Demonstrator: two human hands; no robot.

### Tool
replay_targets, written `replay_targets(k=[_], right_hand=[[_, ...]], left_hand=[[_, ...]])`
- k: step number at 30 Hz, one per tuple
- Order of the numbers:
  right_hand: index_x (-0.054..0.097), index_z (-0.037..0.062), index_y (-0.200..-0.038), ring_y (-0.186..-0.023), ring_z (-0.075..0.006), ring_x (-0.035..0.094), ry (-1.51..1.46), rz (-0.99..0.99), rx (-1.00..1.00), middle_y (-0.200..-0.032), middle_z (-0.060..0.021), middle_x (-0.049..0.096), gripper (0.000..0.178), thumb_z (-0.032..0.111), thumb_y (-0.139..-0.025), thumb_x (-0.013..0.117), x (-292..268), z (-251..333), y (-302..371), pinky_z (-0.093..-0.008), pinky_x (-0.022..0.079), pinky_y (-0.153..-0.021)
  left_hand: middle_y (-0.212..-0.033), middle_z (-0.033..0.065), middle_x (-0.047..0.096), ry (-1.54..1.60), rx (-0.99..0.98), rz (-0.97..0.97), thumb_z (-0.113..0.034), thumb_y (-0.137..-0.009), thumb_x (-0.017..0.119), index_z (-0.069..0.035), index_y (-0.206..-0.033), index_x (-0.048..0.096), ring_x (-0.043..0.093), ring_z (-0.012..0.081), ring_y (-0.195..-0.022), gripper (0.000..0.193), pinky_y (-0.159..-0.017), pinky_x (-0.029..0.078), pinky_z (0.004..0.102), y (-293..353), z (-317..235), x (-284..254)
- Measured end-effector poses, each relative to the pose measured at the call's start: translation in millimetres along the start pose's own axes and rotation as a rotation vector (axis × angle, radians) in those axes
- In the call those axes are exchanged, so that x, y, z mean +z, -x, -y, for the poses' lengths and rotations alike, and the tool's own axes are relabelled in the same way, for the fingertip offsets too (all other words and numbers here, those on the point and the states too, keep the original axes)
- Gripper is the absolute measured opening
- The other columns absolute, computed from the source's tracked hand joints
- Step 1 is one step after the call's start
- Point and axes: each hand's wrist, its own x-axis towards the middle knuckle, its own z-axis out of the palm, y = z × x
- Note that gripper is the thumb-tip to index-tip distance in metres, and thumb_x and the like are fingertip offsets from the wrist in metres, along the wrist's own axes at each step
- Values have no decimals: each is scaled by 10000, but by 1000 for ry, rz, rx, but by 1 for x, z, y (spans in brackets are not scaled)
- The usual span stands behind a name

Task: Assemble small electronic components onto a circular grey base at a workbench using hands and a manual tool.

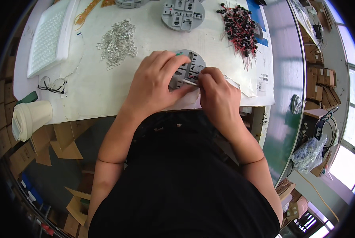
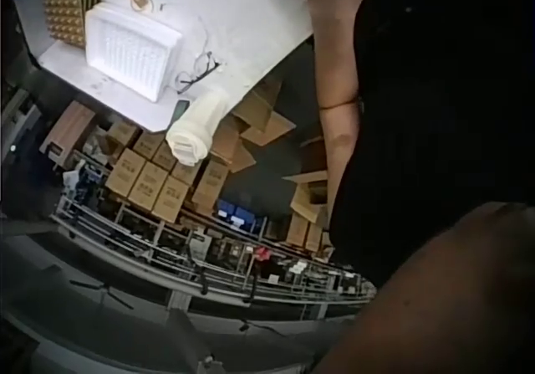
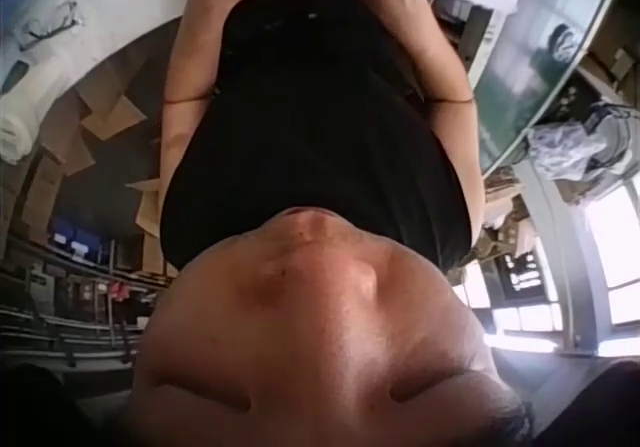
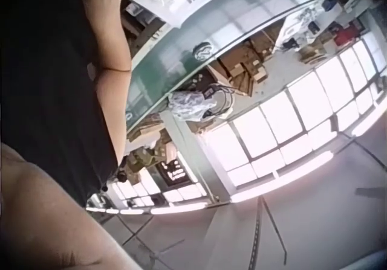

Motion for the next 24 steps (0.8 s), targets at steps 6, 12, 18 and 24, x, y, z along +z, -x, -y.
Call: replay_targets(k=[6,12,18,24], right_hand=[[708,21,-1296,-699,-255,735,144,-104,-189,-1331,-111,692,385,12,-911,727,14,-4,22,-355,578,-594],[680,-46,-1353,-802,-220,747,132,-50,-222,-1456,-159,636,498,13,-860,713,14,-11,28,-322,594,-643],[775,39,-1207,-829,-272,758,-337,69,-58,-1281,-166,701,330,34,-879,742,-28,-13,-21,-345,608,-697],[764,54,-990,-880,-320,710,-236,259,-601,-993,-111,694,108,107,-896,762,10,88,-143,-431,563,-750]], left_hand=[[-1390,156,606,97,21,-44,-195,-633,982,-134,-1508,558,610,372,-1205,974,-1035,547,462,21,1,7],[-1370,150,623,115,-41,-97,-210,-649,979,-120,-1472,586,614,375,-1188,916,-1026,548,465,25,-3,12],[-1371,158,621,141,-58,-55,-314,-722,952,-110,-1436,602,611,386,-1210,821,-1029,544,466,30,-4,9],[-1403,181,575,41,-55,73,-477,-799,880,-21,-1411,548,549,373,-1333,832,-1140,474,455,42,5,23]])
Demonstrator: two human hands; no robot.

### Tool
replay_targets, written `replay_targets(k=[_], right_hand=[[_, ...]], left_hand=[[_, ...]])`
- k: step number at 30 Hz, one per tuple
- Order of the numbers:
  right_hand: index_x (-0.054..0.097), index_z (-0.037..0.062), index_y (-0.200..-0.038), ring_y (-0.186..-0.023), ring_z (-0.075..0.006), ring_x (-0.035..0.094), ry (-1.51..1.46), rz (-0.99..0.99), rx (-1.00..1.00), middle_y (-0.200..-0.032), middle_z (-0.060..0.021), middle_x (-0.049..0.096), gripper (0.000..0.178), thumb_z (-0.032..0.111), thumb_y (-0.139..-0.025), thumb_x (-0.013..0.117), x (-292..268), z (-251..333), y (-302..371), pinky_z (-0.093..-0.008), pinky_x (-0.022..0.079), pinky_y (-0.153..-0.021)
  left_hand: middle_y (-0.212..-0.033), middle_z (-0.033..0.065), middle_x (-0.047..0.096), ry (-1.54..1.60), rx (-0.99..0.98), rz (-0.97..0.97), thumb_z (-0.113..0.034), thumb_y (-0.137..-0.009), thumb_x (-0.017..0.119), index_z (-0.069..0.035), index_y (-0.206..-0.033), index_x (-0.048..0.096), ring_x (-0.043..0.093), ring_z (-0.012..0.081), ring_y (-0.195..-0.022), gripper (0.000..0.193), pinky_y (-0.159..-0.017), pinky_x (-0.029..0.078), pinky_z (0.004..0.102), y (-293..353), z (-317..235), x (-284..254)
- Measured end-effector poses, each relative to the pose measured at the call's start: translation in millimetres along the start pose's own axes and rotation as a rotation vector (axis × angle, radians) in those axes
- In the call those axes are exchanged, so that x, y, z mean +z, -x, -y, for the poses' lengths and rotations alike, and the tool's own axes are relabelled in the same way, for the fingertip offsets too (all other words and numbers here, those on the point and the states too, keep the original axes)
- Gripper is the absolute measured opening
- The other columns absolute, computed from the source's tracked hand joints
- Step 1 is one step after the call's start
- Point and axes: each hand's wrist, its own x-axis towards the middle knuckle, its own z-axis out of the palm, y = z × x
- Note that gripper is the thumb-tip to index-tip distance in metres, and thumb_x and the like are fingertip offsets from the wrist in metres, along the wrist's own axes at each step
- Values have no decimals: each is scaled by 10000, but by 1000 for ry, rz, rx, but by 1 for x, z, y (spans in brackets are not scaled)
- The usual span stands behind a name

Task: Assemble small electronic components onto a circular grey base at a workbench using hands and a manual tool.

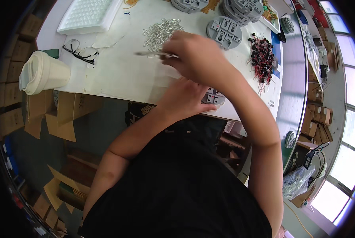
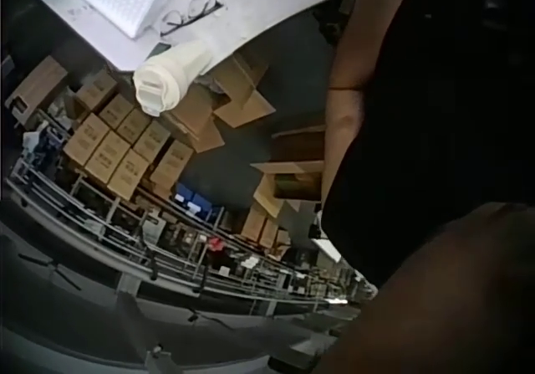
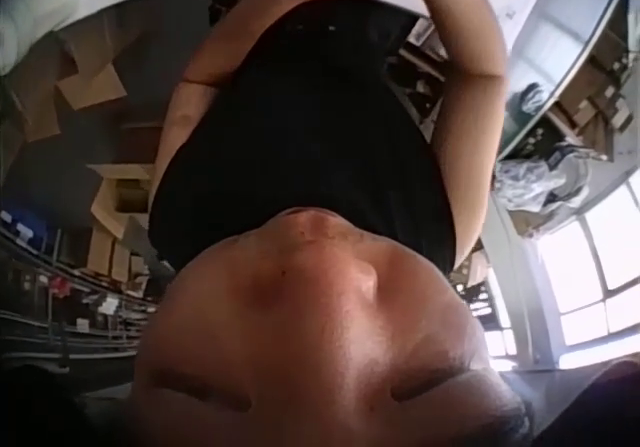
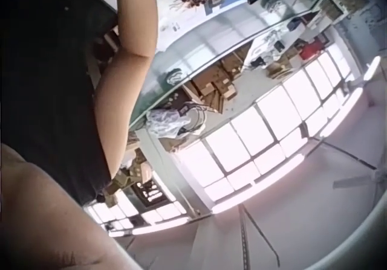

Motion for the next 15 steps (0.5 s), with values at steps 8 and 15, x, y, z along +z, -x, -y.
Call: replay_targets(k=[8,15], right_hand=[[755,97,-999,-941,-329,714,183,377,18,-971,-78,721,104,103,-902,717,32,-3,-70,-467,571,-794],[740,56,-1021,-892,-251,732,-123,-33,155,-949,-98,755,117,88,-909,753,6,-17,-21,-382,558,-758]], left_hand=[[-1447,188,532,-48,85,-97,-498,-812,866,-13,-1436,511,494,376,-1414,866,-1165,462,458,-2,-2,-3],[-1401,172,551,-20,33,-158,-437,-785,896,-41,-1464,513,536,362,-1348,875,-1121,491,441,1,-6,-3]])
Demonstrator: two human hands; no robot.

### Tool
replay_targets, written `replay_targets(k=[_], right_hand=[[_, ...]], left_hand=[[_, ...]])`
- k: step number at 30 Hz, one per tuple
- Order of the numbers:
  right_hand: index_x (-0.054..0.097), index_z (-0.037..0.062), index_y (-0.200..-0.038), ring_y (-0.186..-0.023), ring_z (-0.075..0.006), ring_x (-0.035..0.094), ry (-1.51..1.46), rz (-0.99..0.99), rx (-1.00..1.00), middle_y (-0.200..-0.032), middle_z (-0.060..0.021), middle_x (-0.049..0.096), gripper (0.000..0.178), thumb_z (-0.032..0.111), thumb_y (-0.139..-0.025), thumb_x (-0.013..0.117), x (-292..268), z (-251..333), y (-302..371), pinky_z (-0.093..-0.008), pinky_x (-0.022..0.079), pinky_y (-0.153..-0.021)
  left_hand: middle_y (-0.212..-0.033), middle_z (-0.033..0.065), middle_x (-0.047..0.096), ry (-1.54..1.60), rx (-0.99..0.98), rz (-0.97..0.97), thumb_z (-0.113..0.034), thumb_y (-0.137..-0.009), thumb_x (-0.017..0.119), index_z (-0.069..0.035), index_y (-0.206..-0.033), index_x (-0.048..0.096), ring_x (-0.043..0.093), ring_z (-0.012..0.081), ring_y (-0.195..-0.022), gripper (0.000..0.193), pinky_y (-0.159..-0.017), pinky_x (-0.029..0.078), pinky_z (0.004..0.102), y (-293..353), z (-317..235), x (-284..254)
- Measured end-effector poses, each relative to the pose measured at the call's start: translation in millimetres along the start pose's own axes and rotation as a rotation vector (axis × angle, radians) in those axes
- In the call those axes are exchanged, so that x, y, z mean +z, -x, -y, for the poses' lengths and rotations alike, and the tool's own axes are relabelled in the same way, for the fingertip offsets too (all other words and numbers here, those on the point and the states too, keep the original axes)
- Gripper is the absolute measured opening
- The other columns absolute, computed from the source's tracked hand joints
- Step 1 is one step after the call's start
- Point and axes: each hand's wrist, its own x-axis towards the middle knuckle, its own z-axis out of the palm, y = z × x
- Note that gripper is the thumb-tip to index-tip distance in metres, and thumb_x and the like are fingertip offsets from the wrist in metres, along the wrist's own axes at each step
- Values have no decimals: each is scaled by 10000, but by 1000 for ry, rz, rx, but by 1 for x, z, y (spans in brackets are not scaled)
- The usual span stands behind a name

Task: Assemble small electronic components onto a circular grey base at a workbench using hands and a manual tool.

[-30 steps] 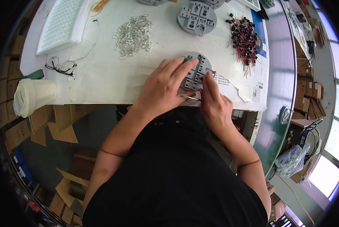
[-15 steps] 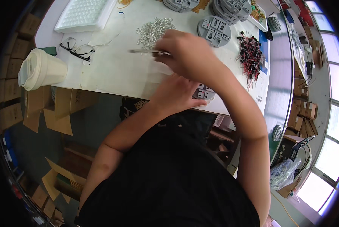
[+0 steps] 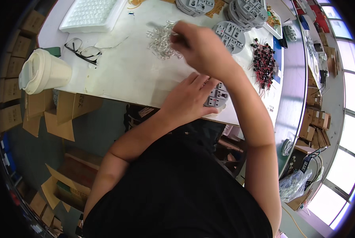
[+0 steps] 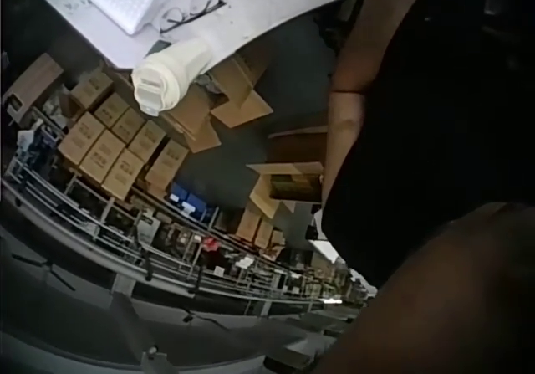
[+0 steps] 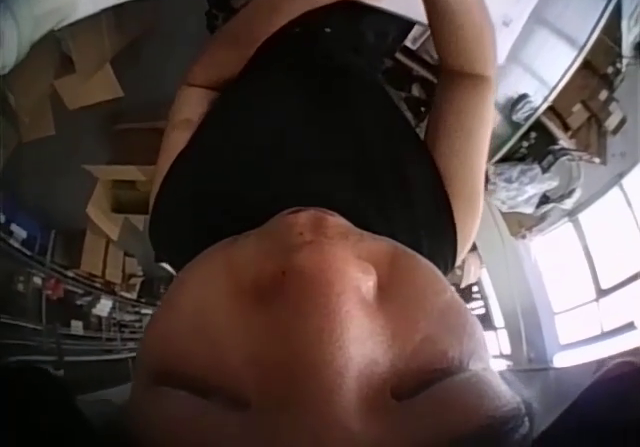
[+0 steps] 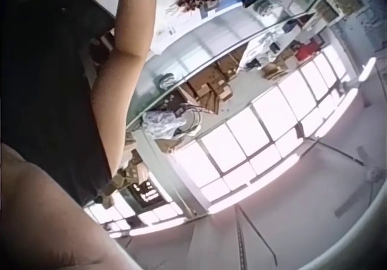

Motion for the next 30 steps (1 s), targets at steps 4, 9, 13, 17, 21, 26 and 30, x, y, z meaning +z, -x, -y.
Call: replay_targets(k=[4,9,13,17,21,26,30], right_hand=[[755,20,-1036,-790,-140,679,-297,-167,244,-894,-75,748,139,83,-915,785,-20,-50,35,-296,524,-717],[774,-1,-1023,-697,-65,566,-162,-226,289,-835,-11,721,141,76,-909,806,-27,-76,68,-254,489,-679],[781,-12,-1008,-707,-112,637,-356,-321,485,-811,-57,750,204,140,-878,822,-27,-81,98,-294,523,-667],[763,-41,-990,-700,-92,621,-305,-342,505,-782,-39,729,228,154,-887,821,-42,-59,108,-276,511,-659],[752,-49,-982,-708,-81,620,-567,-341,665,-777,-18,714,242,167,-895,821,-33,-57,132,-266,506,-657],[746,-54,-980,-716,-85,623,-697,-367,758,-835,-24,706,239,164,-906,812,-6,-60,143,-265,512,-669],[740,-50,-963,-723,-92,626,-541,-442,712,-907,-44,702,230,159,-898,810,1,-57,141,-278,522,-678]], left_hand=[[-1366,152,569,67,-103,37,-341,-706,955,-79,-1460,545,571,376,-1252,898,-1057,519,454,-8,-11,-11],[-1374,139,567,93,-95,87,-223,-673,968,-101,-1487,541,580,358,-1209,928,-1035,529,447,-7,-13,-19],[-1384,137,571,161,-87,123,-179,-690,958,-105,-1490,547,582,362,-1235,902,-1041,529,445,-7,-8,-32],[-1389,135,574,249,-103,122,-147,-694,956,-104,-1477,565,590,361,-1252,876,-1032,540,438,-12,-2,-32],[-1387,131,579,272,-119,121,-123,-692,964,-101,-1461,583,612,338,-1236,859,-969,580,414,-14,1,-28],[-1375,133,583,336,-167,132,-135,-685,966,-113,-1449,576,602,356,-1250,858,-1012,553,443,-13,2,-26],[-1369,132,585,346,-162,124,-145,-683,964,-122,-1445,569,590,376,-1268,859,-1057,529,468,-11,4,-24]])
